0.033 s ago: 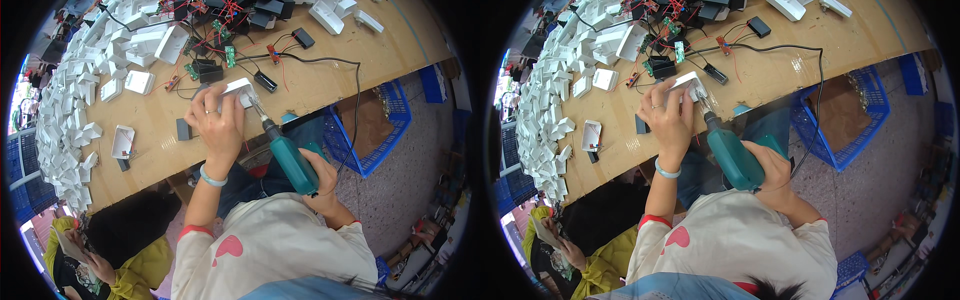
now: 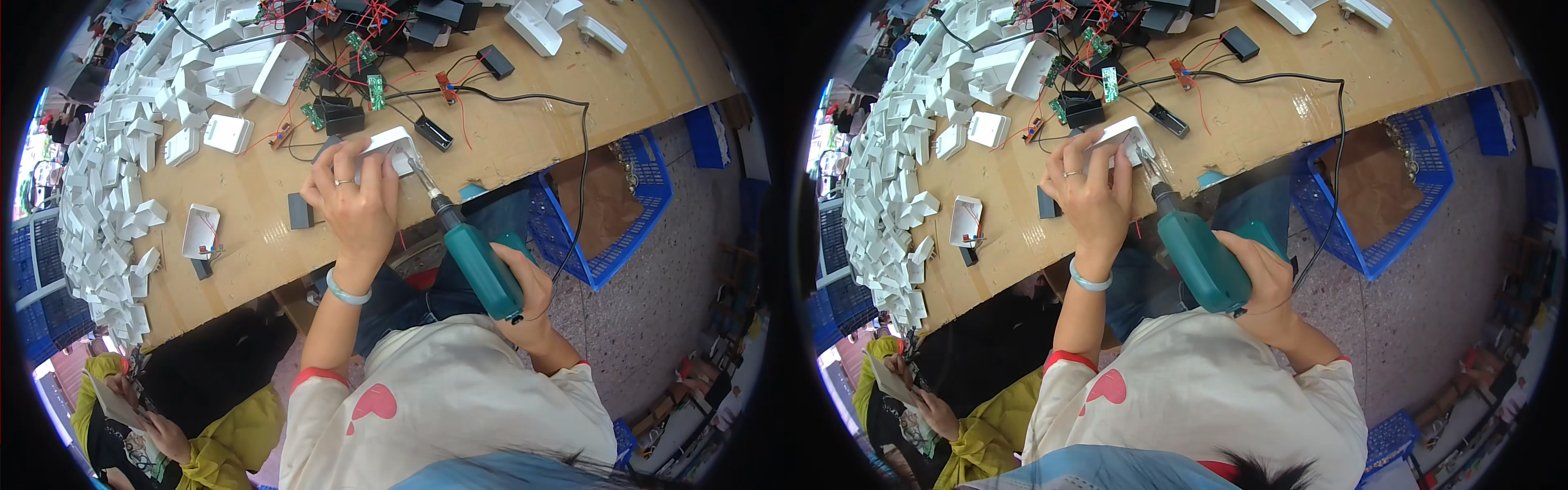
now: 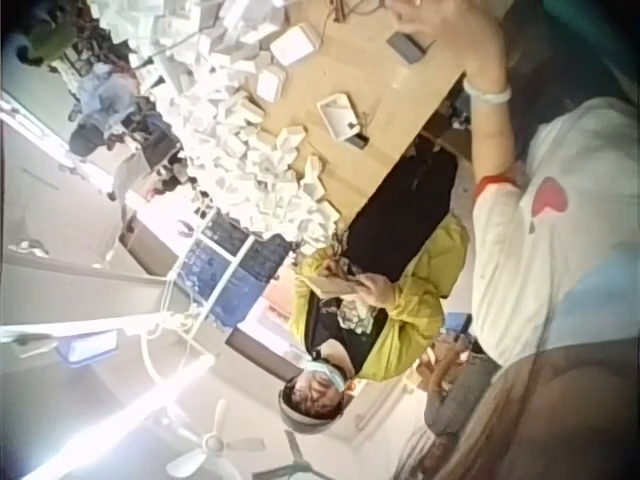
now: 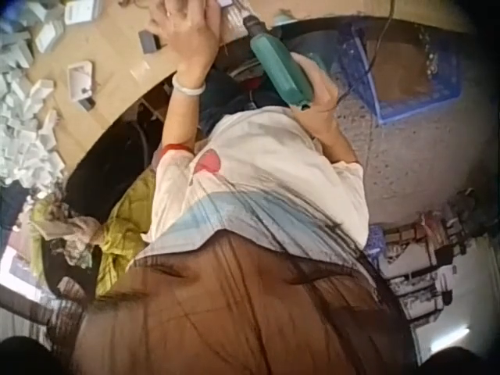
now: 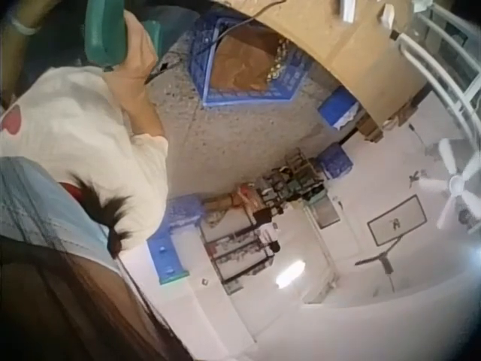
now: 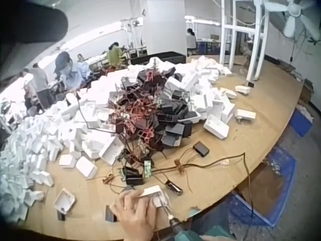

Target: Assembling small electronic units by placing wires into white plastic housings and securing them with an electric screwdriver.

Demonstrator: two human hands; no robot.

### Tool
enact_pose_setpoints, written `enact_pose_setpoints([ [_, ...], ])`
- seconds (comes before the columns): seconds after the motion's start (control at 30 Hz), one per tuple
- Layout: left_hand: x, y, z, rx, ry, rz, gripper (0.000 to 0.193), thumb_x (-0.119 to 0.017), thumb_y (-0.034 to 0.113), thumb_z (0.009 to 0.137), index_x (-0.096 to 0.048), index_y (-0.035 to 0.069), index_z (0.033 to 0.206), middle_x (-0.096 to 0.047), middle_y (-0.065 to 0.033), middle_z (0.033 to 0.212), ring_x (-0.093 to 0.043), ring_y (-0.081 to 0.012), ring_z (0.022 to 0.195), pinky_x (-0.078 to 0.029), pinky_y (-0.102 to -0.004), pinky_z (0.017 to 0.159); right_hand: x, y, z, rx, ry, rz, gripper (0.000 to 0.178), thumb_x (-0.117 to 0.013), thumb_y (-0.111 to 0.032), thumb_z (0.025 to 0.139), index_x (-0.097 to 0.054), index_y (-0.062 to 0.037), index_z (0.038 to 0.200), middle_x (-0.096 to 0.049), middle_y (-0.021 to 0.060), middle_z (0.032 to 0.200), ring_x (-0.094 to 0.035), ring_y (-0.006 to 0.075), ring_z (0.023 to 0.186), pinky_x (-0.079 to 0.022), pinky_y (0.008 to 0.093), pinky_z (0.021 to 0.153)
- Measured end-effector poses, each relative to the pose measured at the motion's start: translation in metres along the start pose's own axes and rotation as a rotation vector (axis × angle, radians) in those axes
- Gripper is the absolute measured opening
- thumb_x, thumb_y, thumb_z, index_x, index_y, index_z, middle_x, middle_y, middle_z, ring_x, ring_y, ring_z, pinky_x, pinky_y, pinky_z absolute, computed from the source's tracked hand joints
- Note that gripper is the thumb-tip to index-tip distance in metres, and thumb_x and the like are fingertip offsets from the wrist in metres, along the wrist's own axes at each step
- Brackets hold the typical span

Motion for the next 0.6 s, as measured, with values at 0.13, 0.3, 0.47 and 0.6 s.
enact_pose_setpoints([
  [0.13, -0.001, 0.001, 0.001, -0.002, -0.005, 0.004, 0.013, -0.076, 0.013, 0.084, -0.071, 0.008, 0.094, -0.065, -0.0033, 0.12, -0.055, -0.0297, 0.12, -0.033, -0.047, 0.099, -0.002, 0.004, 0.0, 0.017, 0.019, -0.01, 0.047, -0.074, 0.002, 0.077, -0.063, 0.0042, 0.124, -0.071, 0.0182, 0.103, -0.072, 0.031, 0.087, -0.055, 0.0332, 0.077],
  [0.3, -0.002, 0.002, 0.001, 0.008, -0.014, 0.004, 0.012, -0.075, 0.013, 0.084, -0.072, 0.008, 0.095, -0.065, -0.0038, 0.12, -0.055, -0.0299, 0.12, -0.033, -0.0476, 0.1, -0.013, 0.009, 0.009, 0.031, 0.028, -0.029, 0.049, -0.071, 0.005, 0.078, -0.062, 0.0029, 0.126, -0.07, 0.018, 0.102, -0.071, 0.0321, 0.086, -0.055, 0.0335, 0.076],
  [0.47, -0.002, 0.001, 0.001, 0.011, -0.007, 0.005, 0.012, -0.075, 0.012, 0.084, -0.071, 0.007, 0.095, -0.064, -0.0038, 0.12, -0.055, -0.0301, 0.12, -0.033, -0.0481, 0.1, -0.018, 0.011, 0.014, 0.0, 0.019, -0.022, 0.049, -0.07, 0.006, 0.078, -0.063, 0.0017, 0.126, -0.069, 0.0185, 0.098, -0.071, 0.0328, 0.085, -0.055, 0.0355, 0.075],
  [0.6, -0.003, 0.001, -0.001, 0.02, -0.015, -0.002, 0.012, -0.076, 0.012, 0.083, -0.071, 0.007, 0.094, -0.064, -0.0038, 0.12, -0.055, -0.0302, 0.12, -0.033, -0.0483, 0.099, -0.019, 0.013, 0.013, -0.02, 0.01, -0.052, 0.047, -0.073, 0.003, 0.077, -0.063, 0.0007, 0.123, -0.068, 0.0181, 0.095, -0.069, 0.035, 0.082, -0.054, 0.0369, 0.071],
])
Point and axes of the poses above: each hand's wrist, its own z-axis towards the middle knuckle, its own x-axis out of the back of the hand, y = z × x, the point moved 8 cm from there along z, towards the middle knuckle
